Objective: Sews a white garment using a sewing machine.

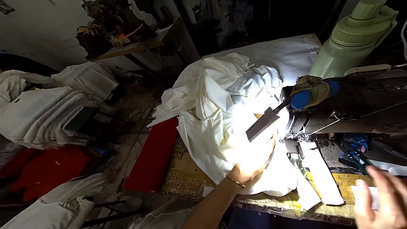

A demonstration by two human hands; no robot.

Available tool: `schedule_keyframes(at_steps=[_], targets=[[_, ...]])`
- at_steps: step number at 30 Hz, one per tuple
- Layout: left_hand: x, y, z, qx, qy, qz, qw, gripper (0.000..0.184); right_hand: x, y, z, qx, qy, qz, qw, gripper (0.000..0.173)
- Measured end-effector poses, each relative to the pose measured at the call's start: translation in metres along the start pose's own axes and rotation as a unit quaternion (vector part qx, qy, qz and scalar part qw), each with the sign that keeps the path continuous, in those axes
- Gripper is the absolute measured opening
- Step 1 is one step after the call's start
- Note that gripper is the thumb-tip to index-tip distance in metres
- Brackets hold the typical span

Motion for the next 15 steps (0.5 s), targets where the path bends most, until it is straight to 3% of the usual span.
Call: schedule_keyframes(at_steps=[3,5,6,10,12,15], targets=[[0.017,0.024,0.005,-0.093,-0.056,-0.022,0.994,0.036,0.028,-0.014,0.047,-0.024,0.044,0.036,0.998,0.036],[0.029,0.051,-0.001,-0.145,-0.011,0.038,0.989,0.033,0.041,-0.024,0.065,-0.031,0.08,0.087,0.993,0.032],[0.033,0.061,-0.003,-0.2,-0.037,0.043,0.978,0.027,0.041,-0.028,0.066,-0.025,0.102,0.087,0.991,0.027],[0.054,0.093,-0.042,-0.353,-0.177,0.075,0.916,0.016,-0.004,-0.013,0.036,-0.004,0.095,-0.005,0.995,0.031],[0.072,0.099,-0.066,-0.322,-0.257,0.068,0.909,0.02,-0.021,0.001,0.043,-0.015,0.122,0.002,0.992,0.036],[0.075,0.087,-0.087,-0.142,-0.307,0.163,0.927,0.037,0.004,-0.007,0.084,-0.096,0.22,0.096,0.966,0.03]])
Point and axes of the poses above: each hand's wrist, its own x-axis away from the middle knuckle, its own y-axis out of the back of the hand, z = x × y, the point moved 3 cm from there along -x, towards the middle knuckle, and after that the axes turned 2 degrees about x, right-handed, at the moved point
